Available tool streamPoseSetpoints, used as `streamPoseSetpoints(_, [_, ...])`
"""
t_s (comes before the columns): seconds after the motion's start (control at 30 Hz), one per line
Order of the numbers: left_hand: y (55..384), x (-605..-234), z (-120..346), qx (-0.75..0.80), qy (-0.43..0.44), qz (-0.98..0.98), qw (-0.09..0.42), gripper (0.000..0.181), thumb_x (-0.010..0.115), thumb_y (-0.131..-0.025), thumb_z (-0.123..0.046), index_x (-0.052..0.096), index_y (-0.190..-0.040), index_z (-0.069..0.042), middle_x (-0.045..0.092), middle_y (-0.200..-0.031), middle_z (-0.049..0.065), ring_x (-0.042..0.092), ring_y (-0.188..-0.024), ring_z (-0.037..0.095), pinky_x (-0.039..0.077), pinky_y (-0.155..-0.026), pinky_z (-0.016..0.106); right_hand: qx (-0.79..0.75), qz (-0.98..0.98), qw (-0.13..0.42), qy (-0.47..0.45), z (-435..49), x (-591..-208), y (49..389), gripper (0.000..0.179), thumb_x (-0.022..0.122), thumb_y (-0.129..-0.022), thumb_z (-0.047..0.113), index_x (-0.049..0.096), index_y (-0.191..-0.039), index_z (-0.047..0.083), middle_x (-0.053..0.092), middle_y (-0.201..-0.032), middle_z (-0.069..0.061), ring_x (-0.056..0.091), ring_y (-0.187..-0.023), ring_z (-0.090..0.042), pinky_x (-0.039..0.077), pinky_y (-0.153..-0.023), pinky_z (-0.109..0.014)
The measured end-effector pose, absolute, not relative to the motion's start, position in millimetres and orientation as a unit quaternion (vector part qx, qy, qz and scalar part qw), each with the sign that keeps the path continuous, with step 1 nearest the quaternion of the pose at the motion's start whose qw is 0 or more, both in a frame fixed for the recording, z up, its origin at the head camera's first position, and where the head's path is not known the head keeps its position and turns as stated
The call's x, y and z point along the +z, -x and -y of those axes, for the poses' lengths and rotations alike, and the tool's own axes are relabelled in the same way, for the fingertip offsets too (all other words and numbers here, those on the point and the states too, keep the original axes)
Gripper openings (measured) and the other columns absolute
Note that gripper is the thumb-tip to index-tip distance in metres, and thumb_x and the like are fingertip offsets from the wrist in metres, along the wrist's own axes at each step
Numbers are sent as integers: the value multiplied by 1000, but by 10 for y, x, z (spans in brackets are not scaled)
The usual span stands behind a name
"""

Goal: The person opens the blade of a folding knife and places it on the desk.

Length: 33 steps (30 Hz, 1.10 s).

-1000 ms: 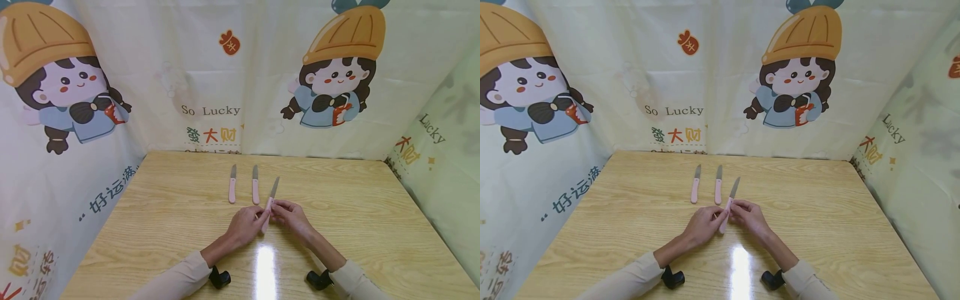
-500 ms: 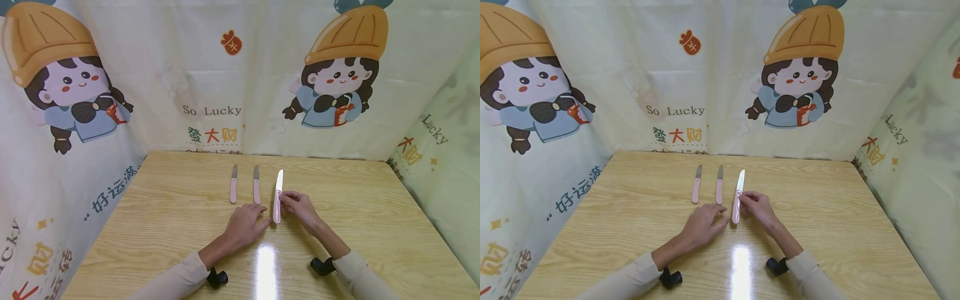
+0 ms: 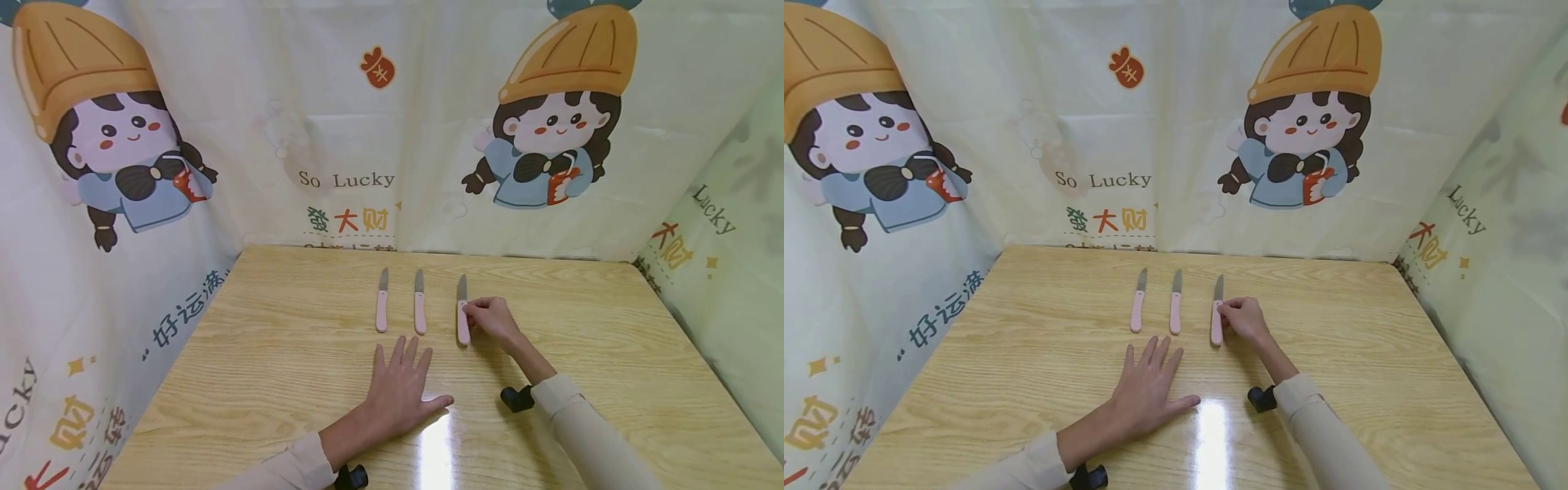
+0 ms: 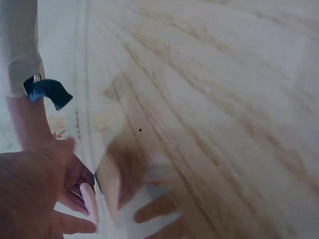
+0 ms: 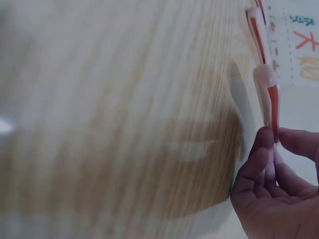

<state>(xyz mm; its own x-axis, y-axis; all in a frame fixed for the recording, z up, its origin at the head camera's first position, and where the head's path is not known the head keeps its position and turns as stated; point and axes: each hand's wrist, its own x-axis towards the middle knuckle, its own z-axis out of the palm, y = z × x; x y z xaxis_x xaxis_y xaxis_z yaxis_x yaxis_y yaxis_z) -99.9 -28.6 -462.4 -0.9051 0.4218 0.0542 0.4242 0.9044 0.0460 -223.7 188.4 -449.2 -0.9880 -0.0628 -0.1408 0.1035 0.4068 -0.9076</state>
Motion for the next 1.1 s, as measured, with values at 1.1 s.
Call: streamPoseSetpoints(1.1, [1222, -4273, 803, -147, 215, 956, 135, 43, 65, -98, -42, 67, -127, -9, 60, -134, 12, 54, -126, 31, 46, -99, 53, -368, -925, 2, 99, -2381, -4467, 1667, 30, 58, -104, 21, 63, -118, -5, 66, -106, -13, 62, -95, -28, 53, -76, -43])
